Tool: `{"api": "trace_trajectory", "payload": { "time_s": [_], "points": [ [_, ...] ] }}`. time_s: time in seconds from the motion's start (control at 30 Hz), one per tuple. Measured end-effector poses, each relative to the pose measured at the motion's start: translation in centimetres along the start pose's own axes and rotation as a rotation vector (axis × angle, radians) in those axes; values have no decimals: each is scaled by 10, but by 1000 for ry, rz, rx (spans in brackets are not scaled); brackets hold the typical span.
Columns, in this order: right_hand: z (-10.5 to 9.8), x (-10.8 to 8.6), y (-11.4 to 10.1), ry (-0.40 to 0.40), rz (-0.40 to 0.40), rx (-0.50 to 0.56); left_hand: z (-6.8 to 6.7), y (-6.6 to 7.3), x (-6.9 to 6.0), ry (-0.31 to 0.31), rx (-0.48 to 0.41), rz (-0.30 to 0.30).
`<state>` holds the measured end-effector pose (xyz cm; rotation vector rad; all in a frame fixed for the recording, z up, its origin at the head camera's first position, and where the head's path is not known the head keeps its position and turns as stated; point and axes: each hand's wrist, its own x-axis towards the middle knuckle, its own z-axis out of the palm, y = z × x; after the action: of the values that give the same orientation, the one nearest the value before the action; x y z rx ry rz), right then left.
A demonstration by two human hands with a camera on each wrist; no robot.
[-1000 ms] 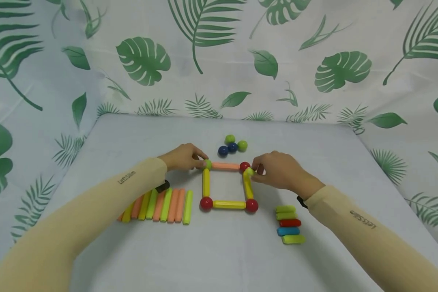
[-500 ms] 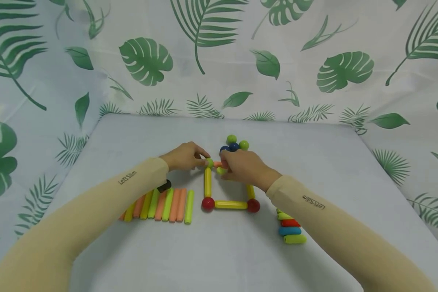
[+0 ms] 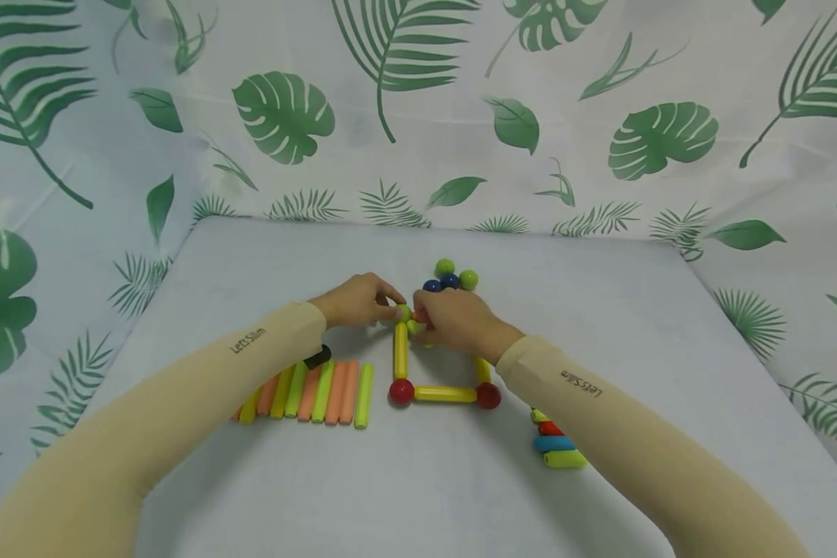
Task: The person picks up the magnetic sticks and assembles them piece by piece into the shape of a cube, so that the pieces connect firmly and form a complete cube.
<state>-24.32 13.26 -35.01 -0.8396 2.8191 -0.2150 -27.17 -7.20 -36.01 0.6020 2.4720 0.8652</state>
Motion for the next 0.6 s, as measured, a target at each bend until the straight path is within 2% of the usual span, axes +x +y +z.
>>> {"api": "trace_trajectory", "payload": {
  "time_s": [0.13,0.23,0.3,0.37,0.47,0.53,0.6],
  "points": [
    [1,-3,-1,23,6,-58,1,0,1,1,16,-3],
    [-1,-9,-9,77,-59,-110,2,-1,1,-6,26,-6],
    [-1,-16,-21,120,-180,-124,2,-2,1,-10,31,-5],
    [1,-23,-37,141,-352,-153,1,-3,1,-11,30,-5],
    [11,-37,-64,141,-565,-269,1,-4,2,-11,25,-7],
    [18,-46,-78,120,-647,-380,2,-4,2,-9,23,-13],
    [26,-51,-88,106,-677,-492,2,-4,3,-7,23,-16]
  ]
}}
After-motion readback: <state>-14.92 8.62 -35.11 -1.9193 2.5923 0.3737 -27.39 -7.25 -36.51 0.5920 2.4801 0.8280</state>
